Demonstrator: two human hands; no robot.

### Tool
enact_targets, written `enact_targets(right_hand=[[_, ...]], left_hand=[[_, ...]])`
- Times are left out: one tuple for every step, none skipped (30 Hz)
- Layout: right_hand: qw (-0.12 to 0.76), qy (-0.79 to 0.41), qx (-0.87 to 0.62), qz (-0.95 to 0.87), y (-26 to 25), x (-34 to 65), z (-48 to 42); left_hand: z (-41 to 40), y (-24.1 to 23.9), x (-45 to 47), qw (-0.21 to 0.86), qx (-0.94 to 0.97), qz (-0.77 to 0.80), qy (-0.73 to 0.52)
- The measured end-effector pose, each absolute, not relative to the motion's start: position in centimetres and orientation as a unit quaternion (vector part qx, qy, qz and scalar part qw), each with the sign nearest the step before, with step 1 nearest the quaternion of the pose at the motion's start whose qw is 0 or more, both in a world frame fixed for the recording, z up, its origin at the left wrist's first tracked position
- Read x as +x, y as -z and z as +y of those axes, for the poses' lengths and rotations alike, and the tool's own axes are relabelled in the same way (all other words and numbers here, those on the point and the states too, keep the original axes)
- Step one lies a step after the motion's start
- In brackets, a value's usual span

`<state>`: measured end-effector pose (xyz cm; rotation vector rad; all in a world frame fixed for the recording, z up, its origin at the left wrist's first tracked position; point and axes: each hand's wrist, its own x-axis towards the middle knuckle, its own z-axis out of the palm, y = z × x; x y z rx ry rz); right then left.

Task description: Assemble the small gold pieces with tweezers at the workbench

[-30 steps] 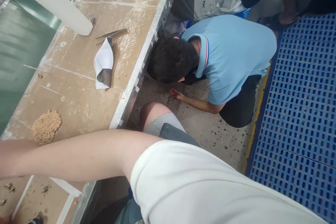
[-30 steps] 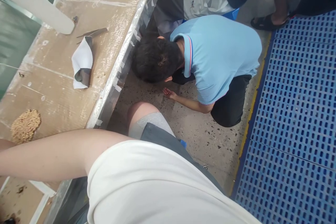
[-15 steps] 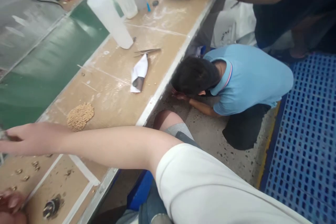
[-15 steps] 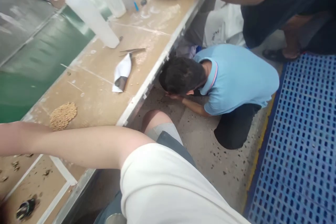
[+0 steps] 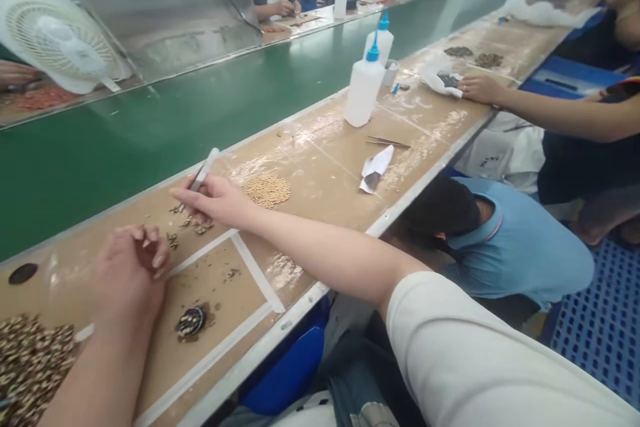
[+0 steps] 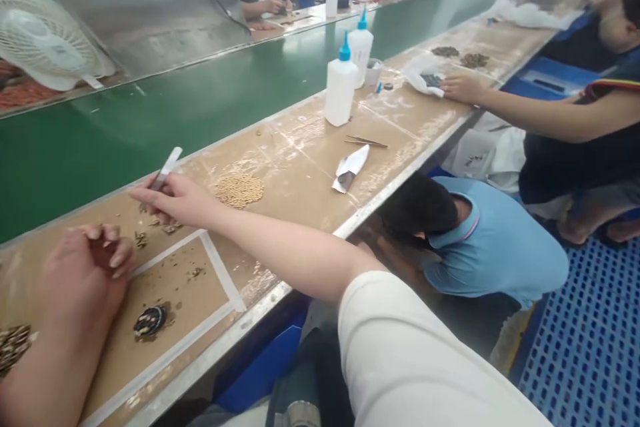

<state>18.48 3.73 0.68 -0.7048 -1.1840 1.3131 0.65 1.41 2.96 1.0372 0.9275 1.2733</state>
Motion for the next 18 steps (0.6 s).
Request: enact_targets(right_hand=[[0.579, -0.568, -0.303, -0.499, -0.8, 18.5, 3.4], [0.580, -0.568, -0.313, -0.493, -1.0, 18.4, 3.1], [0.582, -0.562, -0.321, -0.492, -1.1, 18.2, 2.7], [0.590, -0.549, -0.325, -0.494, -1.1, 18.0, 2.3], [0.596, -0.536, -0.336, -0.494, -1.1, 17.6, 1.8], [0.604, -0.523, -0.353, -0.487, -1.0, 17.3, 1.3], [0.613, -0.513, -0.363, -0.478, -0.9, 17.1, 0.9], [0.626, -0.499, -0.374, -0.469, -0.7, 16.9, 0.5], [0.636, -0.483, -0.381, -0.465, -0.5, 16.9, 0.1], [0.640, -0.469, -0.387, -0.470, -0.3, 16.9, -0.3], [0.641, -0.455, -0.392, -0.478, -0.2, 17.0, -0.6], [0.643, -0.438, -0.397, -0.487, -0.1, 17.0, -0.9], [0.645, -0.420, -0.401, -0.497, -0.1, 17.1, -1.2], [0.645, -0.404, -0.405, -0.506, -0.1, 17.1, -1.5], [0.645, -0.390, -0.411, -0.513, -0.1, 17.1, -1.8], [0.644, -0.380, -0.416, -0.518, -0.1, 17.0, -1.9], [0.642, -0.372, -0.421, -0.522, -0.2, 16.9, -2.0], [0.639, -0.366, -0.425, -0.527, -0.2, 16.9, -2.1]], left_hand=[[1.2, -2.8, 0.5, 0.590, 0.462, 0.375, -0.547], [1.0, -2.7, 0.4, 0.592, 0.474, 0.354, -0.548], [0.8, -2.5, 0.2, 0.605, 0.479, 0.347, -0.533], [0.5, -2.2, 0.0, 0.617, 0.470, 0.342, -0.531], [0.3, -2.0, -0.2, 0.612, 0.456, 0.349, -0.543], [0.2, -1.6, -0.3, 0.618, 0.448, 0.355, -0.540], [0.1, -1.2, -0.4, 0.627, 0.444, 0.352, -0.535], [0.2, -0.8, -0.5, 0.646, 0.444, 0.345, -0.516], [0.3, -0.4, -0.5, 0.662, 0.442, 0.332, -0.506], [0.4, 0.0, -0.6, 0.679, 0.440, 0.319, -0.493], [0.5, 0.2, -0.6, 0.699, 0.437, 0.305, -0.476], [0.5, 0.4, -0.6, 0.716, 0.433, 0.291, -0.463], [0.5, 0.4, -0.6, 0.730, 0.430, 0.280, -0.452], [0.4, 0.4, -0.6, 0.740, 0.427, 0.271, -0.443], [0.2, 0.3, -0.5, 0.747, 0.425, 0.265, -0.436], [0.1, 0.1, -0.4, 0.752, 0.424, 0.262, -0.431], [-0.1, 0.0, -0.3, 0.756, 0.423, 0.259, -0.426], [-0.1, -0.2, -0.3, 0.760, 0.422, 0.256, -0.422]])
